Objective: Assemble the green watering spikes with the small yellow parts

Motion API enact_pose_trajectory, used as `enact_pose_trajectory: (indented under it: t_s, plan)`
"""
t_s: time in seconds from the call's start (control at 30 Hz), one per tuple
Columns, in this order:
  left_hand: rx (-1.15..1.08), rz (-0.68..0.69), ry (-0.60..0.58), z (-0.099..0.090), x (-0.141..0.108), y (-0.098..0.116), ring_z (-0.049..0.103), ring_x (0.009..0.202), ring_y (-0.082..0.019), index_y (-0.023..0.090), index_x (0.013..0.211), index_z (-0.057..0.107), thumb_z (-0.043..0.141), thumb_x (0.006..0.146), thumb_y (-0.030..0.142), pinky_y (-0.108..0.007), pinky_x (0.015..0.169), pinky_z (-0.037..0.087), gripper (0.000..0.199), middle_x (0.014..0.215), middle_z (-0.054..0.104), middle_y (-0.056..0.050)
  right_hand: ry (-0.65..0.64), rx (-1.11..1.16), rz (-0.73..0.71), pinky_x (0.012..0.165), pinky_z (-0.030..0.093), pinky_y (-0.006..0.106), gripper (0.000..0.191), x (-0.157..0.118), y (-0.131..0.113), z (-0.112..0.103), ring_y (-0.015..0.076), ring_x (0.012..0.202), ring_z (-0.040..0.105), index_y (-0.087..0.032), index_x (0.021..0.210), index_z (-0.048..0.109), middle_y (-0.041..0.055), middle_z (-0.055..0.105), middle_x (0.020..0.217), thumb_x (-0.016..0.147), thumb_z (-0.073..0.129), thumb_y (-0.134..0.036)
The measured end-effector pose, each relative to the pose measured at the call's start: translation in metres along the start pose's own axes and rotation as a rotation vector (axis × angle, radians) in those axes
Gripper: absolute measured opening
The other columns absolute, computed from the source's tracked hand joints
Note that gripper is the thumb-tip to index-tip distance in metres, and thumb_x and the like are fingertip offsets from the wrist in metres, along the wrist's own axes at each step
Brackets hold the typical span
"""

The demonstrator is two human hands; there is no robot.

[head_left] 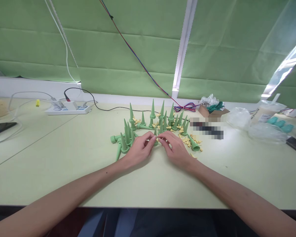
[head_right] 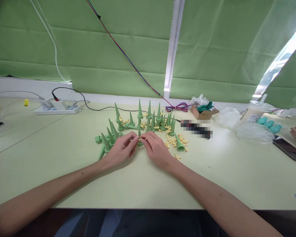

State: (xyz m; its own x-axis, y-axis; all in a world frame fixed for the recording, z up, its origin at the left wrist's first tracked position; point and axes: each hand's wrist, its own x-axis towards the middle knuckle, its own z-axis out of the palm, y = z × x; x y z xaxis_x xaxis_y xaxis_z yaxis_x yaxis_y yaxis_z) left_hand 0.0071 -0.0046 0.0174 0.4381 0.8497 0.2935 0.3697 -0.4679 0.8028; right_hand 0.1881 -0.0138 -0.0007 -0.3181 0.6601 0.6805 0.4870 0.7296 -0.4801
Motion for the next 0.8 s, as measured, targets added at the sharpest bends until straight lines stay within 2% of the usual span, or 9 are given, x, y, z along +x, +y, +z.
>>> enact_pose_trajectory:
  t_s: [0.17, 0.33, 0.8]
  plan:
    - [-0.119, -0.019, 0.004, 0.0013, -0.0014, -0.0002, 0.043, 0.044, -0.011, 0.021, 0.078, 0.045, 0.04, 0.098, 0.045, -0.024, 0.048, 0.034, 0.032, 0.05, 0.044, 0.006, -0.012, -0.005, 0.055, 0.076, 0.048, 0.031, 0.014, -0.0015, -0.0016, 0.0003, 0.017, 0.079, 0.059, -0.02, 0.103, 0.059, 0.0065, 0.063, 0.096, 0.099, 0.046, -0.024]
    - [-0.18, -0.03, 0.01, 0.0026, -0.0013, -0.0013, 0.042, 0.042, -0.011, 0.021, 0.079, 0.045, 0.04, 0.098, 0.046, -0.024, 0.046, 0.033, 0.032, 0.05, 0.044, 0.006, -0.006, -0.006, 0.057, 0.074, 0.049, 0.029, 0.012, -0.0022, -0.0012, 0.0007, 0.0164, 0.078, 0.06, -0.02, 0.102, 0.06, 0.0056, 0.064, 0.094, 0.097, 0.05, -0.024]
    - [-0.148, -0.047, -0.003, 0.0016, -0.0007, -0.0011, 0.043, 0.041, -0.012, 0.021, 0.073, 0.043, 0.042, 0.097, 0.047, -0.025, 0.046, 0.034, 0.035, 0.046, 0.043, 0.006, 0.004, -0.004, 0.109, 0.066, 0.048, 0.028, 0.015, -0.0025, 0.001, 0.0023, 0.0175, 0.078, 0.06, -0.021, 0.097, 0.06, 0.0054, 0.067, 0.091, 0.098, 0.047, -0.027]
